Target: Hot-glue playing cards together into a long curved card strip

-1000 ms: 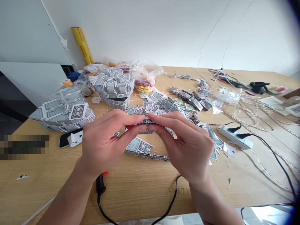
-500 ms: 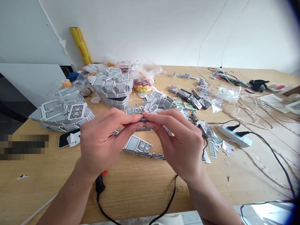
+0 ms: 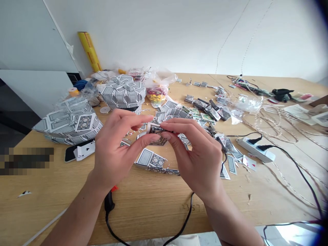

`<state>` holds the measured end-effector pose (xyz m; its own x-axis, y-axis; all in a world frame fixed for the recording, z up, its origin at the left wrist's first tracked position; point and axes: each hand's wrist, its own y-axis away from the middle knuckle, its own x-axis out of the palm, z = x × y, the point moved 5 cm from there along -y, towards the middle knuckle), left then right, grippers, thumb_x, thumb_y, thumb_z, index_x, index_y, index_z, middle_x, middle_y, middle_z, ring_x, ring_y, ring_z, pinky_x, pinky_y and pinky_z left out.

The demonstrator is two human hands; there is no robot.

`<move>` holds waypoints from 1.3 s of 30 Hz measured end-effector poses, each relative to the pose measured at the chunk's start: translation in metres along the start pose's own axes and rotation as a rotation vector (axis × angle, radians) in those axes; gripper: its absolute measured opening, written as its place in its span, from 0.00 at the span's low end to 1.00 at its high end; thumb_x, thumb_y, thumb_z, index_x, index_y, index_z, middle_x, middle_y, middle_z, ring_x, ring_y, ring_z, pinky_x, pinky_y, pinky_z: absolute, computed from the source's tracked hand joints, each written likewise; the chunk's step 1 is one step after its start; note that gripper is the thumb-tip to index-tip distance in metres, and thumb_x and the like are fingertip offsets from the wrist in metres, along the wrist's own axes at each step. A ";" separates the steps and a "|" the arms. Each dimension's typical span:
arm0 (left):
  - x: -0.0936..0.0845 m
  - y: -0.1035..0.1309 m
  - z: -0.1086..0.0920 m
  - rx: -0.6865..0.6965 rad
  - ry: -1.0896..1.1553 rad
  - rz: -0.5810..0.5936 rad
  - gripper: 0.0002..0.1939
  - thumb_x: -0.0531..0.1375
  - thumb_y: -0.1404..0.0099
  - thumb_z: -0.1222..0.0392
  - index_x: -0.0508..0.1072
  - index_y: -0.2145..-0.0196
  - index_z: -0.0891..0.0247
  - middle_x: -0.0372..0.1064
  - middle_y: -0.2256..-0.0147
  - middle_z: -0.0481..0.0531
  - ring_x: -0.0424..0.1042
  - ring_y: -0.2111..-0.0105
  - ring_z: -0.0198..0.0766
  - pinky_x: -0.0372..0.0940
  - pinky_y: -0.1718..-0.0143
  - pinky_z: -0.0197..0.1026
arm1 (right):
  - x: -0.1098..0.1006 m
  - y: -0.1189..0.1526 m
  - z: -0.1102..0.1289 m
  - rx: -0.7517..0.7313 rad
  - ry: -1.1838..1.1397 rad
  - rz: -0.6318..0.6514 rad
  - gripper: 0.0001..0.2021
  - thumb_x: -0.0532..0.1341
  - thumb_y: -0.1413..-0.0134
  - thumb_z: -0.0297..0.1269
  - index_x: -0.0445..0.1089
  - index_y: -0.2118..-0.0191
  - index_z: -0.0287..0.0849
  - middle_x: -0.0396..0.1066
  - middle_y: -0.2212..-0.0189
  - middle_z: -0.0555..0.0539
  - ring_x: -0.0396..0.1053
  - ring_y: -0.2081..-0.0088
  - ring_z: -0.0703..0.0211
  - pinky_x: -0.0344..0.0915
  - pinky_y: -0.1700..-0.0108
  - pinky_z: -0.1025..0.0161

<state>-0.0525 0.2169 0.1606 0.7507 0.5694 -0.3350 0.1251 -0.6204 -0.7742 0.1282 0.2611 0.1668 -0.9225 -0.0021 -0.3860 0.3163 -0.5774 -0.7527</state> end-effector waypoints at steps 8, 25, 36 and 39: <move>0.003 0.003 0.004 -0.069 0.029 0.050 0.09 0.70 0.27 0.55 0.81 0.51 0.50 0.81 0.57 0.46 0.80 0.59 0.40 0.77 0.55 0.47 | 0.001 0.003 0.000 0.057 0.017 0.019 0.09 0.64 0.28 0.27 0.78 0.49 0.45 0.82 0.53 0.47 0.80 0.52 0.57 0.76 0.48 0.59; 0.006 0.001 -0.004 -0.150 -0.062 0.150 0.02 0.68 0.26 0.56 0.81 0.56 0.53 0.83 0.64 0.43 0.81 0.68 0.36 0.75 0.64 0.41 | 0.003 0.000 0.001 -0.009 0.049 0.084 0.09 0.63 0.28 0.27 0.80 0.51 0.44 0.83 0.58 0.48 0.80 0.57 0.59 0.76 0.54 0.61; 0.015 0.009 0.001 -0.324 0.231 0.185 0.19 0.73 0.31 0.52 0.78 0.46 0.53 0.82 0.58 0.48 0.82 0.60 0.40 0.78 0.59 0.42 | -0.002 0.004 -0.010 0.227 -0.009 -0.080 0.04 0.65 0.28 0.33 0.79 0.56 0.45 0.82 0.63 0.51 0.79 0.63 0.62 0.75 0.60 0.62; 0.014 0.008 -0.003 -0.318 0.200 0.213 0.10 0.69 0.28 0.54 0.79 0.51 0.53 0.81 0.63 0.44 0.80 0.66 0.36 0.75 0.65 0.38 | -0.002 0.004 -0.010 0.244 -0.041 -0.059 0.06 0.64 0.27 0.33 0.80 0.53 0.45 0.83 0.59 0.49 0.80 0.59 0.60 0.76 0.58 0.61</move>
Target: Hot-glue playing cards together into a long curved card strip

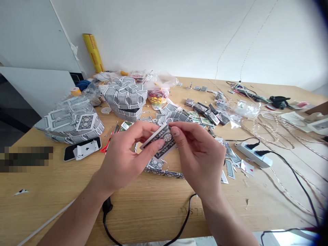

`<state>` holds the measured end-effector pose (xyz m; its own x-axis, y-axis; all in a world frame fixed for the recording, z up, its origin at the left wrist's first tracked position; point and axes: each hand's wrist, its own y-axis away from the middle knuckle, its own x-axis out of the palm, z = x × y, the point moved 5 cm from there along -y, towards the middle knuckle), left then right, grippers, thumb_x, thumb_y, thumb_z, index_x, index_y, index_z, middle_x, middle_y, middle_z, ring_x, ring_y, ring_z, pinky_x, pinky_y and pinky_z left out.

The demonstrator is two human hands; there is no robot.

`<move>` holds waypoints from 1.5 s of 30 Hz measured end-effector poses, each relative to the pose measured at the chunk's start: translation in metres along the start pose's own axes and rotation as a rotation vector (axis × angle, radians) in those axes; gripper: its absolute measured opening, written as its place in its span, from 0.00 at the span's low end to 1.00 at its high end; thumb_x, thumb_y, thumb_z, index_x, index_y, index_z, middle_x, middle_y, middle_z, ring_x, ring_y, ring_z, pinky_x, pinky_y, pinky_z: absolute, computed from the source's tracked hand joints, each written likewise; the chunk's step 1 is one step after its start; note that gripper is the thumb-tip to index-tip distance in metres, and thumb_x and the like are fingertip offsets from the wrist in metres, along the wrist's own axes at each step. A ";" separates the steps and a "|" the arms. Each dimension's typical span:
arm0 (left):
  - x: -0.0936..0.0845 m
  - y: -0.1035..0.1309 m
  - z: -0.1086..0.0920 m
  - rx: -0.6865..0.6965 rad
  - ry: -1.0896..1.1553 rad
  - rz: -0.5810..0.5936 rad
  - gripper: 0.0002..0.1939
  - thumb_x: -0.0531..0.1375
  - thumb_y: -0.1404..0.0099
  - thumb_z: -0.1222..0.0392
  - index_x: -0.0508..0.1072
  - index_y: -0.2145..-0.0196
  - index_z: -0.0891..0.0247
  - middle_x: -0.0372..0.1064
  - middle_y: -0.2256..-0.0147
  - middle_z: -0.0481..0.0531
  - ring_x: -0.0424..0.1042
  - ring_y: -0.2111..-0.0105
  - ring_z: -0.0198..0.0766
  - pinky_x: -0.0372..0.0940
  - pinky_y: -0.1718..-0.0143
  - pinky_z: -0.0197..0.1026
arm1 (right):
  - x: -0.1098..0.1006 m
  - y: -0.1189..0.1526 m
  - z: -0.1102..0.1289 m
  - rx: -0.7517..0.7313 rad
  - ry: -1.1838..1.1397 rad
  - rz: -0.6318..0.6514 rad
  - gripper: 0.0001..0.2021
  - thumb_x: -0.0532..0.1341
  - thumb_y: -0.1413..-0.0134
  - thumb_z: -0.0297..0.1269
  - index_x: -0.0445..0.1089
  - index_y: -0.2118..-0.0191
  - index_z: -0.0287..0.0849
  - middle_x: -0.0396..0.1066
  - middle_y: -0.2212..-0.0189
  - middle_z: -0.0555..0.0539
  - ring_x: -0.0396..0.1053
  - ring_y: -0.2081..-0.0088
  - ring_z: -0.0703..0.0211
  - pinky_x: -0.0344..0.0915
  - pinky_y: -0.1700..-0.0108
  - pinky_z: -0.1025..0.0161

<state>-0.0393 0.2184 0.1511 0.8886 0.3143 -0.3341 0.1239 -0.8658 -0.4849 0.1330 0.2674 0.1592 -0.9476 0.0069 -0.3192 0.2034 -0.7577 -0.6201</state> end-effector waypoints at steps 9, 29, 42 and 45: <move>-0.009 -0.002 -0.007 0.148 -0.239 -0.105 0.05 0.66 0.24 0.56 0.83 0.53 0.51 0.83 0.61 0.45 0.79 0.68 0.37 0.74 0.66 0.42 | 0.003 -0.001 -0.002 -0.041 0.020 0.059 0.05 0.69 0.32 0.34 0.83 0.54 0.47 0.85 0.58 0.48 0.82 0.57 0.55 0.79 0.54 0.55; -0.009 -0.001 -0.009 0.190 -0.231 -0.099 0.06 0.66 0.24 0.56 0.83 0.52 0.48 0.84 0.60 0.45 0.79 0.68 0.37 0.75 0.67 0.43 | 0.005 -0.004 -0.003 0.171 -0.236 0.186 0.05 0.70 0.34 0.36 0.83 0.62 0.43 0.83 0.68 0.49 0.80 0.67 0.60 0.78 0.63 0.62; -0.006 -0.002 -0.009 0.174 -0.192 -0.048 0.05 0.65 0.23 0.59 0.81 0.53 0.51 0.82 0.61 0.45 0.78 0.66 0.36 0.74 0.63 0.42 | 0.004 -0.005 -0.003 0.185 -0.291 0.246 0.06 0.70 0.35 0.37 0.82 0.64 0.43 0.79 0.71 0.50 0.76 0.69 0.61 0.74 0.66 0.64; -0.005 -0.002 -0.009 0.178 -0.211 -0.032 0.05 0.64 0.23 0.59 0.81 0.54 0.51 0.82 0.61 0.45 0.78 0.67 0.36 0.73 0.65 0.42 | 0.005 -0.004 -0.003 0.182 -0.298 0.256 0.06 0.69 0.34 0.37 0.81 0.63 0.43 0.79 0.71 0.50 0.75 0.69 0.62 0.73 0.66 0.64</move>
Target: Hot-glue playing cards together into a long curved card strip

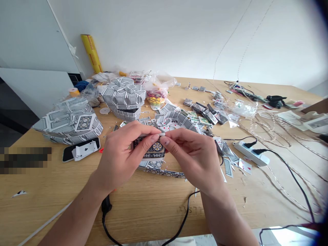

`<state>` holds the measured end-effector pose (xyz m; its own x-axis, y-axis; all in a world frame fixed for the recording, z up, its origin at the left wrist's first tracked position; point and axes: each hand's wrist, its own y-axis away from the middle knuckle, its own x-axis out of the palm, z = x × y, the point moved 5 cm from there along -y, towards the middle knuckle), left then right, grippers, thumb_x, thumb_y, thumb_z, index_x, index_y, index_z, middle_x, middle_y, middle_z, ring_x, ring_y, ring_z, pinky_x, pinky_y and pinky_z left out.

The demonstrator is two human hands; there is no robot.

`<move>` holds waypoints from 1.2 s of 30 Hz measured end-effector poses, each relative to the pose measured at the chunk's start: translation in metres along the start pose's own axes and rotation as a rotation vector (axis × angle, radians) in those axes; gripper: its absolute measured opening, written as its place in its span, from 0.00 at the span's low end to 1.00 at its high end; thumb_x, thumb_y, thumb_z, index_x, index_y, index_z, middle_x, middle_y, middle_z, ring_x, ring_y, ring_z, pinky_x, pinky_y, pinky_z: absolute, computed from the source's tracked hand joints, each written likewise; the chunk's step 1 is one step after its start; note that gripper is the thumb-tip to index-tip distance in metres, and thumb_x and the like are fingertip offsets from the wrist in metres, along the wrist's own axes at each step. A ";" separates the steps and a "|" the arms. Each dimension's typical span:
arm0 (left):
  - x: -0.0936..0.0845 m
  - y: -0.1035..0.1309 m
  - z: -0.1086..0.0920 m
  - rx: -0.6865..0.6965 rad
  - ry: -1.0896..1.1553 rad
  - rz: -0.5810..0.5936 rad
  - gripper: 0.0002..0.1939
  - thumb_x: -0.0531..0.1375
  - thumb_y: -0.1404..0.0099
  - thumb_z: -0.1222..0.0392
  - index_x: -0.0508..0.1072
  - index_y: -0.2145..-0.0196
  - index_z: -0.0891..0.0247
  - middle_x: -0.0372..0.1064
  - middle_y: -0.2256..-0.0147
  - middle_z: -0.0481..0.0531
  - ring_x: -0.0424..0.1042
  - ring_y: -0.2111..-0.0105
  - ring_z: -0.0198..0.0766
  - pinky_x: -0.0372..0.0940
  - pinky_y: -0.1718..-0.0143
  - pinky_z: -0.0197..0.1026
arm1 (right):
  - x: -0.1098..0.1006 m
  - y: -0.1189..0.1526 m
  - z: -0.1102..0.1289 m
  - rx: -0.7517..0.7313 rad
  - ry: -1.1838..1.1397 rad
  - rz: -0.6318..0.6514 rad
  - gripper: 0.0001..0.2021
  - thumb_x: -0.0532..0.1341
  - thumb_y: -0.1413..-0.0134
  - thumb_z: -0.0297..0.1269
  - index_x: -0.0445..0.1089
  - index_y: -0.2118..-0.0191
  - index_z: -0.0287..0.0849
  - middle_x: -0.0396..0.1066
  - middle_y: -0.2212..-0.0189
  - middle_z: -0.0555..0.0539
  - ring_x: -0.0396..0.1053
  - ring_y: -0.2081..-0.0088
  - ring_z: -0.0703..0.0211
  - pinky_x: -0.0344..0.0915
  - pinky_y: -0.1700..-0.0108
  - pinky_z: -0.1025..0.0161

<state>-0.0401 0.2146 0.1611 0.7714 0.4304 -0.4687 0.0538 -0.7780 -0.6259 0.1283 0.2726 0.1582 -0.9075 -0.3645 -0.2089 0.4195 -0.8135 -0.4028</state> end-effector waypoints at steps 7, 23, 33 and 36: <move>0.000 -0.002 0.000 0.015 -0.025 0.033 0.04 0.63 0.23 0.59 0.79 0.56 0.55 0.81 0.61 0.48 0.79 0.64 0.38 0.73 0.63 0.42 | 0.006 0.002 -0.002 -0.071 0.069 -0.041 0.07 0.67 0.32 0.36 0.79 0.64 0.43 0.78 0.70 0.50 0.74 0.68 0.61 0.74 0.62 0.61; -0.003 -0.002 0.005 -0.037 -0.048 -0.049 0.03 0.63 0.24 0.58 0.77 0.58 0.57 0.79 0.63 0.47 0.77 0.66 0.37 0.71 0.62 0.41 | 0.017 0.002 -0.009 -0.068 0.031 -0.039 0.09 0.64 0.28 0.39 0.81 0.58 0.43 0.80 0.68 0.50 0.76 0.66 0.61 0.73 0.63 0.62; -0.004 -0.002 0.009 -0.080 -0.048 -0.097 0.04 0.62 0.24 0.60 0.77 0.59 0.58 0.78 0.63 0.45 0.76 0.66 0.34 0.68 0.63 0.40 | 0.020 0.003 -0.010 -0.039 0.027 -0.054 0.05 0.69 0.32 0.37 0.82 0.59 0.43 0.84 0.66 0.51 0.81 0.66 0.62 0.78 0.60 0.64; -0.003 -0.003 0.008 -0.065 -0.033 -0.084 0.03 0.62 0.24 0.61 0.77 0.58 0.59 0.77 0.64 0.45 0.75 0.65 0.33 0.69 0.63 0.39 | 0.020 0.003 -0.011 -0.020 0.017 -0.046 0.05 0.69 0.32 0.37 0.82 0.59 0.43 0.84 0.67 0.51 0.81 0.66 0.63 0.77 0.61 0.66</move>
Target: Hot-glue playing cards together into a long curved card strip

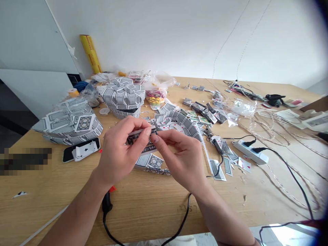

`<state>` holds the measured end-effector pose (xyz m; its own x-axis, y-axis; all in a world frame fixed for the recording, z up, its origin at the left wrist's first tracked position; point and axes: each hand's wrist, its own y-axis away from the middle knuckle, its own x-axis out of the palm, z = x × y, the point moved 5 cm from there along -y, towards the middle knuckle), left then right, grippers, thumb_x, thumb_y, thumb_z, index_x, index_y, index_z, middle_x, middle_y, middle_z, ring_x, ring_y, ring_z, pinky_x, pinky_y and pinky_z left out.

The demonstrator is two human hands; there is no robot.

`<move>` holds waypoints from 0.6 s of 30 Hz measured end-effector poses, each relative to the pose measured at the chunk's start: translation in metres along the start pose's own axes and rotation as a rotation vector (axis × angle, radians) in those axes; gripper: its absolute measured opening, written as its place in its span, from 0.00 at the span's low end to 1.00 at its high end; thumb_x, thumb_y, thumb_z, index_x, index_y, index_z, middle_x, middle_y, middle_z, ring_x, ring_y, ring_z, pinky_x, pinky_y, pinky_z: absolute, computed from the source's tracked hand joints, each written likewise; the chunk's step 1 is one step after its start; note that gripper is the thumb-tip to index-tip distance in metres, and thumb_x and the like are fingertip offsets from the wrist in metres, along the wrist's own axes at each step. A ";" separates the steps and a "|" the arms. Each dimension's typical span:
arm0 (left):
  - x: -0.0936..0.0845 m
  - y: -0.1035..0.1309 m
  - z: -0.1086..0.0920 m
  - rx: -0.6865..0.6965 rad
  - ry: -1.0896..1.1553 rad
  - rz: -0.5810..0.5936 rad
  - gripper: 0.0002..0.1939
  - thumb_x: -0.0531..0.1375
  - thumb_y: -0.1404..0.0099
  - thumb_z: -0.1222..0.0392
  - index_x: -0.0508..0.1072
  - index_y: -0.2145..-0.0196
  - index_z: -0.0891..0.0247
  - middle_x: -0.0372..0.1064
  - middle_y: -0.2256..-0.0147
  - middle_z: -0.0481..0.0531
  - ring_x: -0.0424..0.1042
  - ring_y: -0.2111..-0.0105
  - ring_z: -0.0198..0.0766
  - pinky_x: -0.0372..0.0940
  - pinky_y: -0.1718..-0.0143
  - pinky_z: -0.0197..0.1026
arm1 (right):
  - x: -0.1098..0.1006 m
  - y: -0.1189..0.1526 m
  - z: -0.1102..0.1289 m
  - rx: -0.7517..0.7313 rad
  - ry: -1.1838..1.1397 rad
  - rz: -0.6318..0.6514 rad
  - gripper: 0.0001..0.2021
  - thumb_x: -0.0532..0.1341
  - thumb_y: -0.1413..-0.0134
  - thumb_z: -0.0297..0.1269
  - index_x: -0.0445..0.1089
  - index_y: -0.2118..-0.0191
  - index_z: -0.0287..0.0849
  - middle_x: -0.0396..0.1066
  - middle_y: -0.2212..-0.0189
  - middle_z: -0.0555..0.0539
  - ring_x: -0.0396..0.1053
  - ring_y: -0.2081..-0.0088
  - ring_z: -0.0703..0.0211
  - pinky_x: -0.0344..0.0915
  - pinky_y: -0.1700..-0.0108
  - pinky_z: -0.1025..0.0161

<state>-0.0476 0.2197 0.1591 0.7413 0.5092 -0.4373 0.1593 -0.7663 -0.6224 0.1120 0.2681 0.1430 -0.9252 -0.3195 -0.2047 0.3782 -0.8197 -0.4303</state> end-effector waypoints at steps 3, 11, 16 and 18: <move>0.001 0.000 0.000 0.013 0.007 0.012 0.03 0.62 0.24 0.61 0.77 0.58 0.60 0.77 0.63 0.45 0.75 0.65 0.32 0.69 0.63 0.38 | 0.000 0.000 -0.001 0.015 -0.016 0.005 0.05 0.69 0.32 0.37 0.82 0.60 0.43 0.83 0.67 0.51 0.80 0.66 0.63 0.76 0.63 0.66; 0.001 0.000 0.000 0.002 0.043 0.013 0.03 0.63 0.24 0.61 0.77 0.59 0.59 0.76 0.64 0.44 0.75 0.65 0.32 0.68 0.63 0.37 | 0.002 0.001 -0.004 0.035 -0.084 0.019 0.08 0.69 0.32 0.38 0.78 0.65 0.42 0.79 0.72 0.52 0.74 0.70 0.65 0.69 0.68 0.66; 0.000 0.000 0.001 -0.010 0.055 0.011 0.04 0.64 0.24 0.58 0.78 0.59 0.58 0.76 0.66 0.45 0.74 0.67 0.34 0.67 0.65 0.39 | -0.002 -0.001 -0.004 0.029 -0.089 0.031 0.17 0.64 0.28 0.42 0.74 0.70 0.42 0.70 0.75 0.53 0.65 0.72 0.66 0.60 0.70 0.64; -0.001 0.000 0.002 -0.018 0.059 0.001 0.04 0.64 0.24 0.58 0.78 0.59 0.58 0.76 0.66 0.45 0.74 0.67 0.34 0.67 0.65 0.38 | -0.004 -0.002 -0.003 0.041 -0.053 0.052 0.21 0.60 0.24 0.45 0.72 0.72 0.42 0.68 0.75 0.52 0.63 0.71 0.65 0.58 0.70 0.63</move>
<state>-0.0492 0.2200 0.1581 0.7787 0.4845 -0.3986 0.1693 -0.7741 -0.6100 0.1149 0.2723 0.1422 -0.9052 -0.3859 -0.1781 0.4250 -0.8200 -0.3833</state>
